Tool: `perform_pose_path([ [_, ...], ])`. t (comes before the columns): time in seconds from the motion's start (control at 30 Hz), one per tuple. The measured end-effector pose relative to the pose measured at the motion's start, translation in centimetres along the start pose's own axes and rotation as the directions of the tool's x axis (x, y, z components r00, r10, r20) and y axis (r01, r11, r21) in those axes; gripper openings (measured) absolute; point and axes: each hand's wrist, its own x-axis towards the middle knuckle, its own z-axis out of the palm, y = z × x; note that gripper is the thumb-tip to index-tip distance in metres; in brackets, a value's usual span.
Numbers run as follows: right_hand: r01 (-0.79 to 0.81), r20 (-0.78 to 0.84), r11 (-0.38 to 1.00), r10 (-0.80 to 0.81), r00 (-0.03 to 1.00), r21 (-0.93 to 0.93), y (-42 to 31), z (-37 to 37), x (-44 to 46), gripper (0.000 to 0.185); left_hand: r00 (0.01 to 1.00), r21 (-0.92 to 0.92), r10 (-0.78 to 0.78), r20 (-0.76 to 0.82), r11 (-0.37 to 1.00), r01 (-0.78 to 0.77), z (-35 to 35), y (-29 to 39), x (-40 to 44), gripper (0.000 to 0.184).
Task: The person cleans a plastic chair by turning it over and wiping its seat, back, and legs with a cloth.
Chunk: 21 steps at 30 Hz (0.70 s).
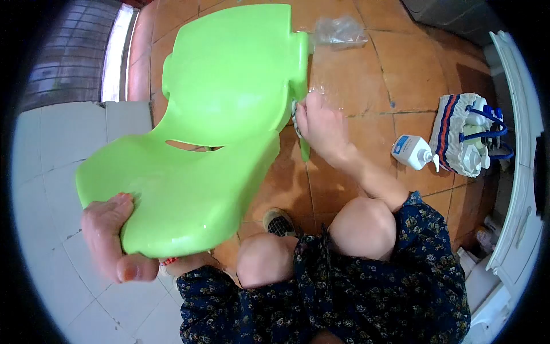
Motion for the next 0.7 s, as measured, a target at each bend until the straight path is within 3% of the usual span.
perform_pose_path([
  [0.1, -0.045, 0.009, 0.991, 0.045, 0.999, 0.124, 0.4, -0.4, 0.1, 0.019, 0.996, 0.023, 0.018, -0.083, 1.0, -0.016, 0.5, -0.4, -0.5, 0.049],
  [0.2, -0.024, -0.081, 0.955, 0.05, 0.995, 0.297, -0.2, -2.4, 0.6, 0.017, 0.991, 0.125, -0.096, -0.09, 0.986, 0.107, 1.3, 1.0, 0.1, 0.077],
  [0.3, 0.156, -0.209, 0.934, -0.091, 0.974, 0.32, -1.6, -4.8, 2.5, 0.019, 0.992, 0.075, -0.028, -0.123, 0.996, 0.038, 1.1, 0.1, -0.3, 0.061],
  [0.4, 0.173, -0.133, 0.969, -0.151, 0.98, 0.178, -2.2, -4.1, 2.7, 0.022, 0.989, 0.06, -0.045, -0.142, 0.997, 0.054, 1.1, 0.6, -0.3, 0.07],
  [0.5, 0.232, -0.211, 0.952, -0.189, 0.959, 0.2, -1.5, -2.8, 1.4, 0.032, 0.991, 0.062, -0.068, -0.118, 0.995, 0.076, 1.0, 1.2, -0.1, 0.067],
  [0.6, 0.237, -0.139, 0.97, -0.227, 0.964, 0.055, -0.1, -1.4, 0.0, 0.035, 0.994, 0.049, -0.048, -0.096, 0.997, 0.053, 0.5, 0.7, -0.3, 0.059],
  [0.7, 0.294, -0.265, 0.956, -0.284, 0.922, -0.002, 0.4, -0.1, -0.4, 0.036, 0.981, -0.078, -0.004, -0.194, 0.997, -0.011, 1.0, 0.3, -0.3, 0.048],
])
